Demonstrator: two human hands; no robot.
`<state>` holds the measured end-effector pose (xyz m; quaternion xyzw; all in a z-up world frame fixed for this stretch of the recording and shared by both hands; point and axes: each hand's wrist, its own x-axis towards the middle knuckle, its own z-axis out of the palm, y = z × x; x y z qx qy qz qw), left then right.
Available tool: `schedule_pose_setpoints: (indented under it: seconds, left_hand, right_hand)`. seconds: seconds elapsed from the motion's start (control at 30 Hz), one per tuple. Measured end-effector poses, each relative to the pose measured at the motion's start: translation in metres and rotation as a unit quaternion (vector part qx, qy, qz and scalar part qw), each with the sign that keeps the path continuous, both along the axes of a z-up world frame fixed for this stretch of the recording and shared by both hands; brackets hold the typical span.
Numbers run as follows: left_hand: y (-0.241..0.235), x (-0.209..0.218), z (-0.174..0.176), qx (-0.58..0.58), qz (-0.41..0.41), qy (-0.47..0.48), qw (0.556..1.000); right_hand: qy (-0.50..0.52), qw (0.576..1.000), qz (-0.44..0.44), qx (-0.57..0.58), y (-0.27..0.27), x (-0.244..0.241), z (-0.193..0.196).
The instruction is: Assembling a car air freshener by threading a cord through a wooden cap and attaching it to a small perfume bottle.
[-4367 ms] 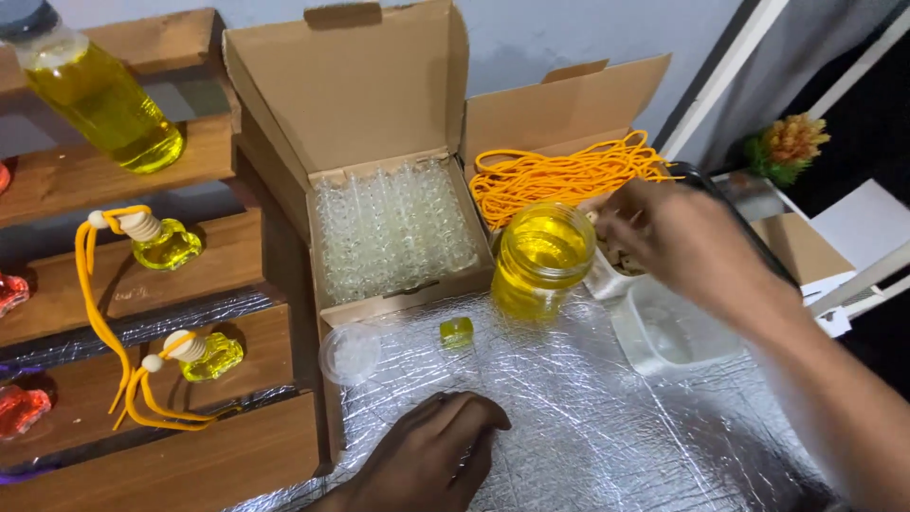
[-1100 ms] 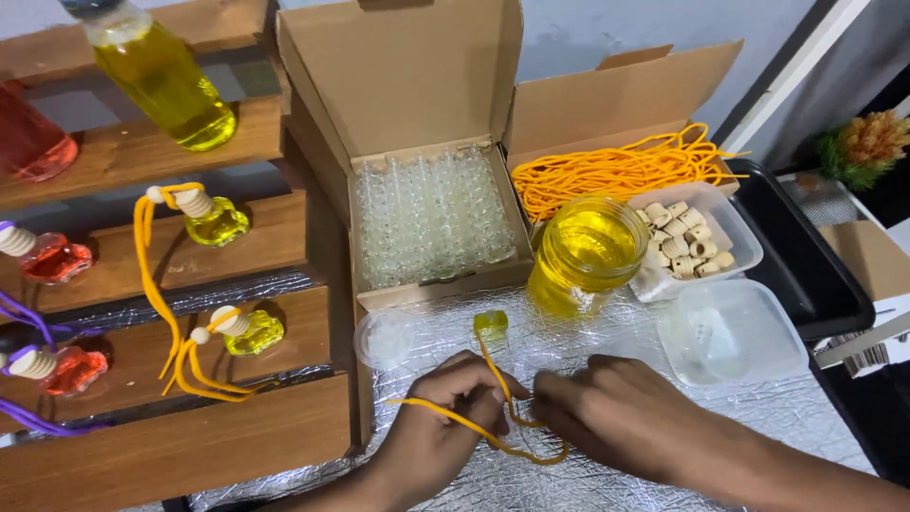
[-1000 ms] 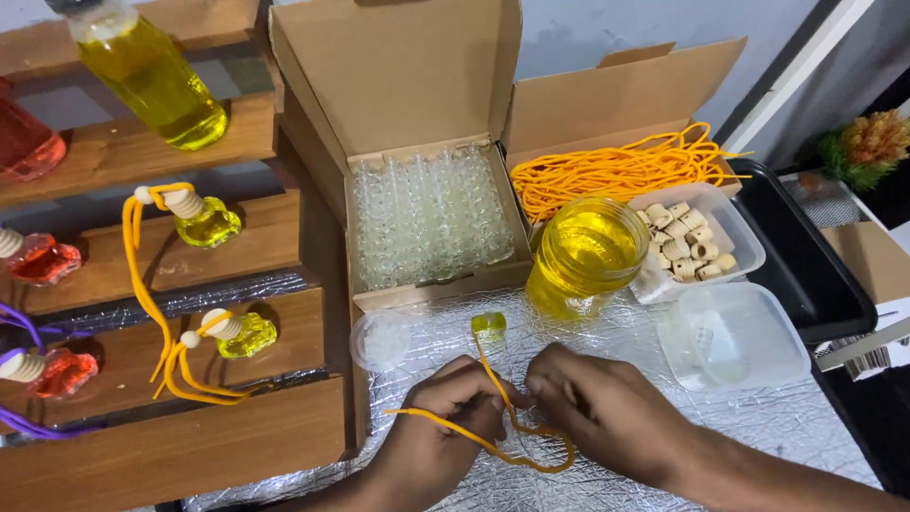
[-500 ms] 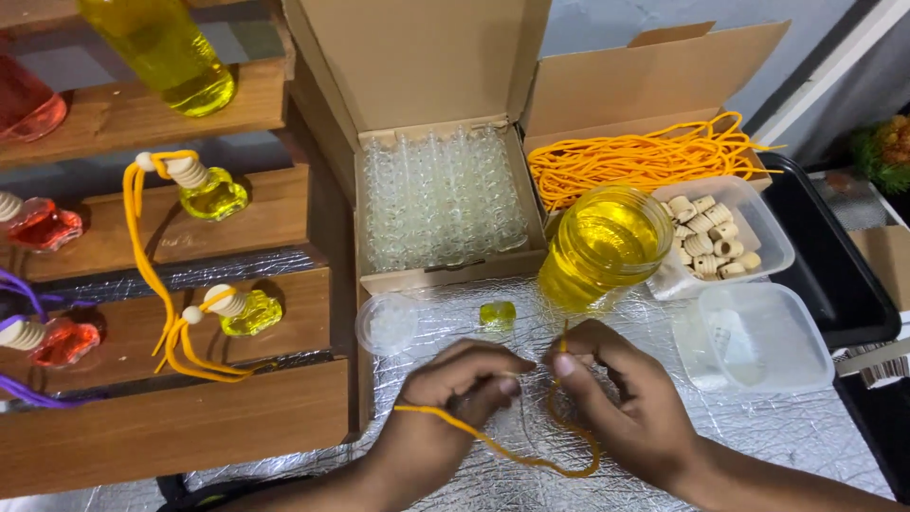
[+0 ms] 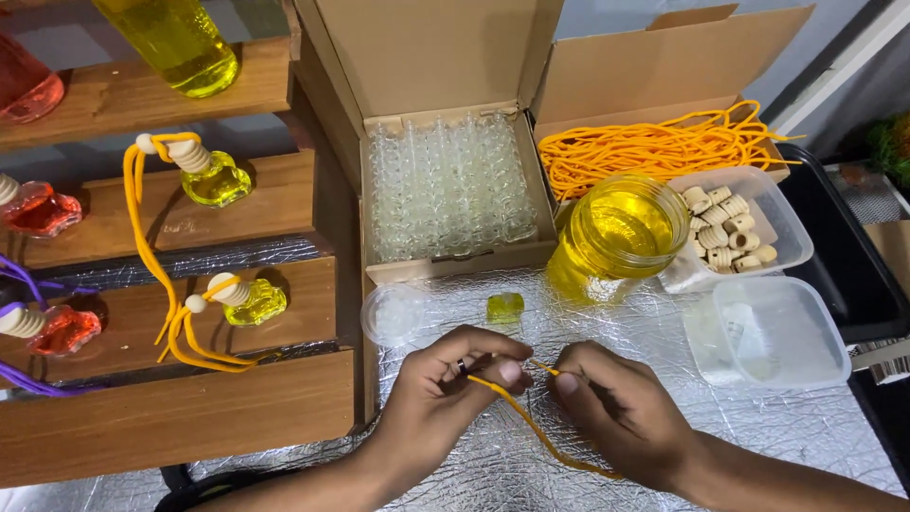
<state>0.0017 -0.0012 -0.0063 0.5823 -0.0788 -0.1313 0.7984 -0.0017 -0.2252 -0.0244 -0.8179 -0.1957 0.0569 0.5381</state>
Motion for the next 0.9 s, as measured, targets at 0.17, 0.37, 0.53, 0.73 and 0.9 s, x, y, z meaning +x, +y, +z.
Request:
schedule_pose_setpoints:
  seconds: [0.17,0.37,0.53,0.73,0.9]
  left_hand:
    - [-0.001,0.001,-0.002,0.108,0.025,-0.076,0.991]
    - [-0.001,0.001,-0.004,0.125,0.031,-0.086,0.988]
    - [0.0,0.0,-0.004,0.157,0.033,-0.156,0.975]
    - [0.001,0.001,-0.005,0.166,0.043,-0.171,0.97]
    - [-0.001,-0.001,0.0,0.172,0.053,-0.178,0.967]
  right_hand:
    - [-0.088,0.995,0.04,-0.013,0.006,0.005,0.007]
    - [-0.143,0.988,0.056,-0.021,0.01,0.008,0.012]
    - [-0.161,0.984,0.066,-0.028,0.01,0.01,0.012]
    - [-0.158,0.986,0.017,-0.051,0.014,0.009,0.015]
    - [-0.23,0.969,0.061,-0.067,0.015,0.013,0.02]
